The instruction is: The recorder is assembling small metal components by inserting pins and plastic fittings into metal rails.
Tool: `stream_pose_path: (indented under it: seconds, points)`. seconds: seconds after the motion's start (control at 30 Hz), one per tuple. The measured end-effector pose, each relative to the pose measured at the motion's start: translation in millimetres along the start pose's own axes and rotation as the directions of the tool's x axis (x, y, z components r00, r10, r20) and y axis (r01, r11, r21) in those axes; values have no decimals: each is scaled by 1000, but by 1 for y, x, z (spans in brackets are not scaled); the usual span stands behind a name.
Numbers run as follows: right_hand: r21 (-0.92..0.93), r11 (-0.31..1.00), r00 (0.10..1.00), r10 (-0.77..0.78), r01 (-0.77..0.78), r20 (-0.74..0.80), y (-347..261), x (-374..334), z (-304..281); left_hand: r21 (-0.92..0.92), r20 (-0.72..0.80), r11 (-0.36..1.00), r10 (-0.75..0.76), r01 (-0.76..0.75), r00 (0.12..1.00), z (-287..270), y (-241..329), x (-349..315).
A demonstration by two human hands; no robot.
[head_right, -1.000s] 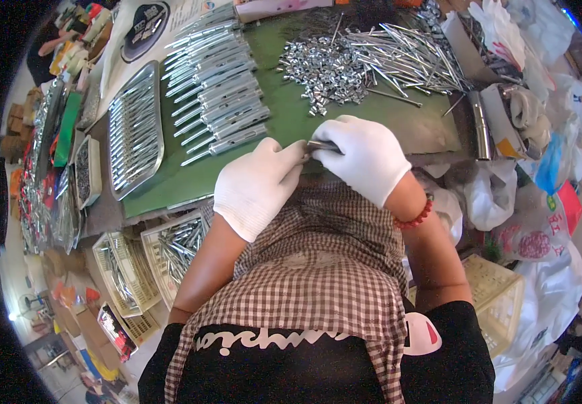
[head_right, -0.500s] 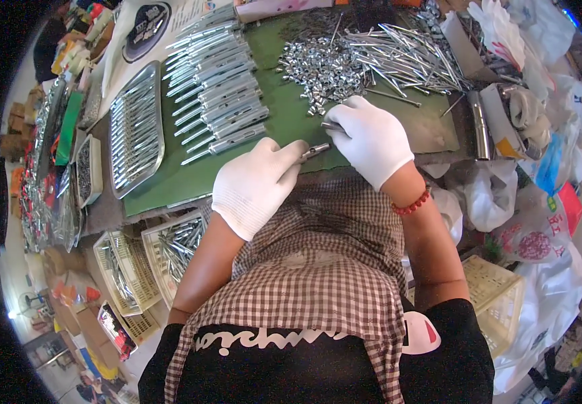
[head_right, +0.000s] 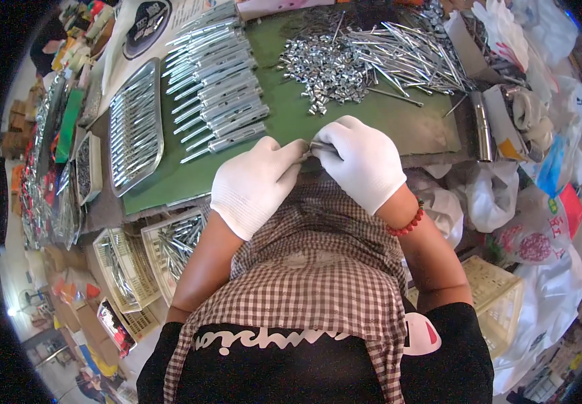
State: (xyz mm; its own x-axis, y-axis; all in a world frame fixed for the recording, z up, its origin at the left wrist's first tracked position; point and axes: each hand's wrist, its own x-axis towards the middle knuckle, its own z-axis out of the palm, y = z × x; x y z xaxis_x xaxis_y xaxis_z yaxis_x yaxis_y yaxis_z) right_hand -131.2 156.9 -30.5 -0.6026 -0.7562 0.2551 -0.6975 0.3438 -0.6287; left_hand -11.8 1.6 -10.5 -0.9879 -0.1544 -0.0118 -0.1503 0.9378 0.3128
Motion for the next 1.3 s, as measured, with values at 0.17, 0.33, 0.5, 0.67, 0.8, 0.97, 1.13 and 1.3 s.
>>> stream_pose_path:
  seconds: [0.17,0.33,0.5,0.67,0.8,0.97,1.13,1.3]
  points:
    - [28,998,997,59,-60,55,-2,4,-3,9,4,1000,5,-5,1000,1,-1,-1]
    - [-165,978,975,-96,130,199,-2,13,-11,44,-18,997,71,-70,997,2,-1,-4]
    - [-86,988,952,-95,124,290,2,25,-19,39,-27,995,97,-96,995,4,-3,-2]
    - [-1,1000,981,31,-32,191,-3,18,-24,29,-20,998,55,-55,998,4,-3,-2]
    - [949,165,939,264,-267,218,-3,26,-12,58,3,997,56,-56,998,3,0,-2]
    - [977,-214,961,269,0,59,-6,34,26,66,59,997,28,-32,998,-1,3,1]
    - [999,44,972,234,1,-11,0,27,40,59,42,994,88,-90,995,-4,4,2]
    - [999,47,945,326,14,-28,-6,22,31,216,53,957,189,-196,981,-14,15,16]
